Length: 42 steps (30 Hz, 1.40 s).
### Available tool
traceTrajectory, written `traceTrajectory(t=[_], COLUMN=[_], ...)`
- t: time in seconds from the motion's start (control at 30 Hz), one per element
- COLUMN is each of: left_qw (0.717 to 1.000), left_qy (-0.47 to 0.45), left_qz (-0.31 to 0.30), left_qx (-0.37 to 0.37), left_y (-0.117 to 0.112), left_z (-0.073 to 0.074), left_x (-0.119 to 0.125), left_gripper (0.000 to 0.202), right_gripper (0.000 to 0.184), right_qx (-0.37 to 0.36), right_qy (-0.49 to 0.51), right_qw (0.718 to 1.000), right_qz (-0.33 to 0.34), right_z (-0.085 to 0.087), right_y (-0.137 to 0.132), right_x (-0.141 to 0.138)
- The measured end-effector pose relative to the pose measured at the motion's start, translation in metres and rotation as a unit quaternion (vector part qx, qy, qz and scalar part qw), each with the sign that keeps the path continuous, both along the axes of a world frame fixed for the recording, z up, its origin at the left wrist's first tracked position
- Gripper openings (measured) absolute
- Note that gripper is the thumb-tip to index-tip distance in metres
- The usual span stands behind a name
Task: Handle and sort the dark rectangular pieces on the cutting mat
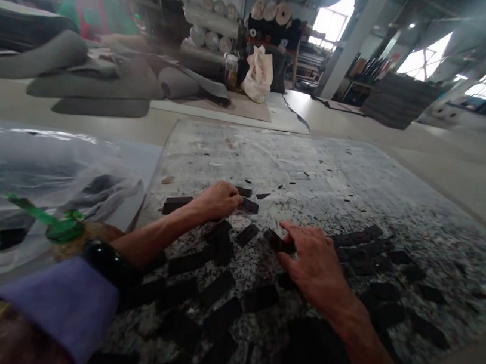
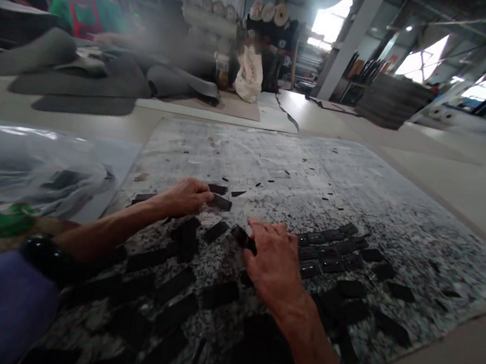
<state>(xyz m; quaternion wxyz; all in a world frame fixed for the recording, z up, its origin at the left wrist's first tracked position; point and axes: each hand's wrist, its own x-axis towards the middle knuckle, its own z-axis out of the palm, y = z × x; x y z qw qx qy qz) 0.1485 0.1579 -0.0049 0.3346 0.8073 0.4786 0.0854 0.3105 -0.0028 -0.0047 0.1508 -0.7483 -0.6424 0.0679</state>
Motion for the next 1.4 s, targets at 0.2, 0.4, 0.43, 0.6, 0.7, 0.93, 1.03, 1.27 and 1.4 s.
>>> traceTrajectory(t=[0.2,0.4,0.43,0.6,0.7,0.93,1.03,1.27,1.4], left_qw=[0.995,0.993,0.993,0.992,0.992,0.990,0.988,0.988,0.990], left_qy=[0.048,0.027,0.023,0.020,0.024,0.040,0.052,0.065,0.061], left_qz=[-0.027,-0.036,-0.036,-0.040,-0.046,-0.054,-0.056,-0.055,-0.058], left_qx=[0.081,0.112,0.113,0.117,0.117,0.126,0.136,0.130,0.116], left_y=[-0.007,-0.010,-0.009,-0.006,-0.007,-0.010,-0.011,-0.014,-0.013], left_z=[0.006,0.005,0.004,0.003,0.005,0.007,0.007,0.011,0.015], left_x=[-0.004,-0.007,-0.007,-0.009,-0.010,-0.011,-0.011,-0.013,-0.017], left_gripper=[0.028,0.031,0.030,0.025,0.022,0.017,0.014,0.013,0.018], right_gripper=[0.036,0.027,0.027,0.027,0.028,0.031,0.034,0.030,0.028], right_qx=[-0.008,0.034,0.038,0.044,0.045,0.064,0.071,0.082,0.082], right_qy=[-0.011,-0.004,-0.009,-0.006,0.013,0.031,0.037,0.042,0.064], right_qw=[0.999,0.999,0.999,0.999,0.999,0.997,0.997,0.996,0.995], right_qz=[0.041,0.001,-0.005,-0.015,0.003,0.014,0.002,-0.003,-0.005], right_z=[0.003,0.007,0.007,0.006,0.002,0.001,0.004,0.008,0.011], right_y=[-0.004,-0.003,-0.003,-0.001,0.000,0.001,0.000,-0.001,-0.003], right_x=[-0.001,-0.001,-0.001,0.001,0.004,0.006,0.006,0.006,0.003])
